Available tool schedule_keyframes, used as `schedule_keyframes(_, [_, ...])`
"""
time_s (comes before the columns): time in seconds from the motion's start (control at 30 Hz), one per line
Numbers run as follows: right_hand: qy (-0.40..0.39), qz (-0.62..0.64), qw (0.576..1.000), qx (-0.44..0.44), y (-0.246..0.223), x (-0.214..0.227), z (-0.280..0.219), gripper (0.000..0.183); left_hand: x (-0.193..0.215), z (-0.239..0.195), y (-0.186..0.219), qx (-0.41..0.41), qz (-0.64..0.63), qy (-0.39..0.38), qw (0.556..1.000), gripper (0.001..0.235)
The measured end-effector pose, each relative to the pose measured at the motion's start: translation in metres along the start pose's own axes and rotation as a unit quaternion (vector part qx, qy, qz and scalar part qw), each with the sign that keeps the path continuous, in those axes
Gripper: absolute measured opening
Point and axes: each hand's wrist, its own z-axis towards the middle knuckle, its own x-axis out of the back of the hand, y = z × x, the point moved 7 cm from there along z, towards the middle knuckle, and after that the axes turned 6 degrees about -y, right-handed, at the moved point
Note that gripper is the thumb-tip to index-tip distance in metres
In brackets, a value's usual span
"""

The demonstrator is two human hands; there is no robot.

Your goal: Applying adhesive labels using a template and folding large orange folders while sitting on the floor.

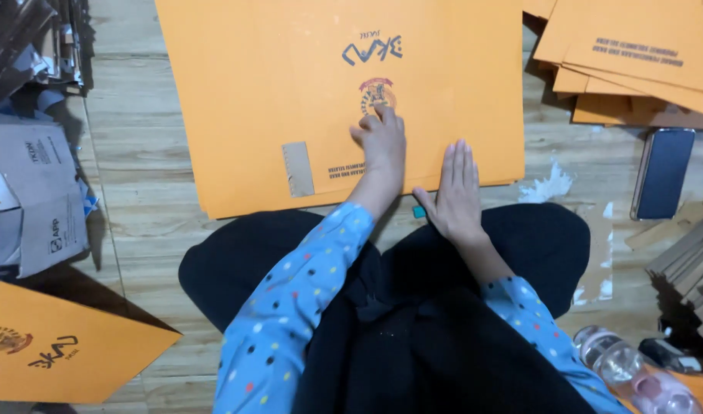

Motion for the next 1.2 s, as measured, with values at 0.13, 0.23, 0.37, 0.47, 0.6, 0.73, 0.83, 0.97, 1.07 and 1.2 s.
schedule_keyframes(0.13, [-0.083,-0.105,0.990,-0.043,0.011,-0.020,-0.038,0.090,0.013,0.006,0.048,-0.015,0.053,-0.091,0.994,0.030])
schedule_keyframes(0.23, [-0.093,-0.161,0.982,-0.041,0.015,-0.047,-0.055,0.074,0.028,-0.020,0.084,-0.154,0.027,-0.138,0.978,0.049])
schedule_keyframes(0.37, [-0.068,-0.186,0.975,0.103,-0.033,-0.035,-0.059,0.024,0.024,-0.036,0.083,-0.219,-0.027,-0.067,0.973,0.054])
schedule_keyframes(0.47, [0.010,-0.203,0.967,0.150,-0.021,-0.059,-0.044,0.012,0.028,-0.042,0.050,-0.262,-0.074,-0.016,0.962,0.031])
schedule_keyframes(0.6, [-0.020,-0.092,0.984,0.150,-0.024,-0.030,-0.039,0.009,0.013,-0.044,-0.005,-0.268,-0.118,-0.051,0.955,0.021])
schedule_keyframes(0.73, [0.121,0.065,0.982,0.132,-0.033,0.026,-0.021,0.026,0.044,-0.037,-0.049,-0.184,-0.194,-0.161,0.950,0.076])
schedule_keyframes(0.83, [0.168,0.035,0.970,0.174,-0.049,0.023,-0.002,0.029,0.050,-0.029,-0.065,-0.092,-0.171,-0.226,0.955,0.105])
schedule_keyframes(0.97, [0.155,-0.012,0.966,0.209,-0.051,0.003,0.007,0.022,0.035,-0.023,-0.064,-0.068,-0.159,-0.285,0.943,0.110])
schedule_keyframes(1.07, [0.145,-0.029,0.962,0.230,-0.056,0.010,0.010,0.019,0.034,-0.022,-0.065,-0.068,-0.146,-0.291,0.943,0.111])
schedule_keyframes(1.2, [0.138,-0.018,0.962,0.234,-0.049,0.024,0.059,0.017,0.028,-0.020,-0.062,-0.066,-0.127,-0.288,0.947,0.112])
